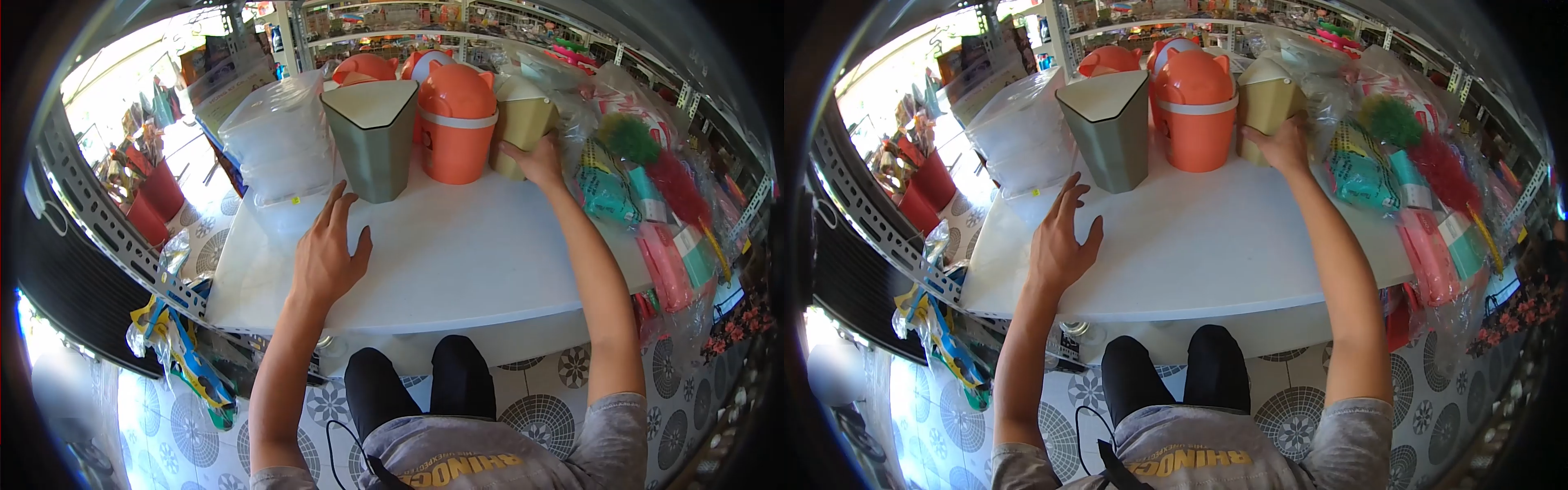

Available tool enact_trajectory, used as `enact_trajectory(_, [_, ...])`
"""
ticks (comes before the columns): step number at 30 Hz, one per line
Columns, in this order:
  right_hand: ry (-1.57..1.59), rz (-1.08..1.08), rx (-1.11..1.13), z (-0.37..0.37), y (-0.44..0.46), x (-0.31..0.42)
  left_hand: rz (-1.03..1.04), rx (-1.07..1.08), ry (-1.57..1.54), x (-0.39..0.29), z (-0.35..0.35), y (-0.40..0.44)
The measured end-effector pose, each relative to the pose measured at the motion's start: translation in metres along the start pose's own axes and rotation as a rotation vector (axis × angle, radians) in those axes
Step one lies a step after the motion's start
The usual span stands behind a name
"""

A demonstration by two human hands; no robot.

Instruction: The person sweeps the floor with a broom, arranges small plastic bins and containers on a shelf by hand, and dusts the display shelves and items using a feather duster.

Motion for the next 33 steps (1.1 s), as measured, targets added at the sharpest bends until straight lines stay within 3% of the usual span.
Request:
enact_trajectory(1, [0.006,-0.006,0.007,-0.009,-0.004,0.005,0.013,-0.005,-0.001,0.0,-0.001,0.0])
enact_trajectory(3, [-0.197,-0.13,0.302,-0.028,-0.02,0.024,0.034,-0.03,-0.015,0.002,-0.001,-0.001])
enact_trajectory(5, [-0.092,-0.22,0.267,-0.059,-0.049,0.077,0.017,-0.022,-0.031,0.003,-0.001,0.0])
enact_trajectory(7, [0.128,-0.186,0.42,-0.056,-0.067,0.13,0.048,-0.042,-0.02,0.004,0.0,0.002])
enact_trajectory(11, [0.29,-0.159,0.456,0.012,-0.084,0.176,-0.042,0.013,-0.072,0.001,0.0,0.001])
enact_trajectory(13, [0.369,-0.281,0.27,0.046,-0.091,0.194,0.004,-0.034,-0.039,0.005,0.001,0.0])
enact_trajectory(15, [0.323,-0.245,0.232,0.067,-0.095,0.202,0.014,-0.044,-0.029,0.007,-0.001,-0.001])
enact_trajectory(17, [0.423,-0.078,0.231,0.081,-0.09,0.199,-0.001,-0.065,-0.025,0.01,-0.001,0.001])
enact_trajectory(23, [0.403,-0.05,0.191,0.09,-0.085,0.189,0.025,-0.064,-0.041,0.008,-0.001,0.001])
enact_trajectory(24, [0.394,-0.03,0.185,0.083,-0.09,0.185,0.007,-0.071,-0.052,0.005,-0.004,0.0])
enact_trajectory(27, [0.486,-0.276,0.23,0.044,-0.102,0.191,0.02,-0.131,-0.078,0.002,-0.008,0.001])
enact_trajectory(30, [0.521,-0.229,0.38,-0.003,-0.114,0.159,0.028,-0.221,-0.056,0.001,-0.011,0.0])
enact_trajectory(33, [0.444,-0.202,0.241,-0.052,-0.113,0.104,0.034,-0.253,-0.077,0.003,-0.011,0.0])
Point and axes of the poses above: each hand's wrist, its own y-axis towards the middle knuckle, its own z-axis out of the palm, x = y × z, the point moved 4 cm from there along y, towards the middle knuckle, and after that the axes turned 4 degrees about -z, right-handed, at the moved point
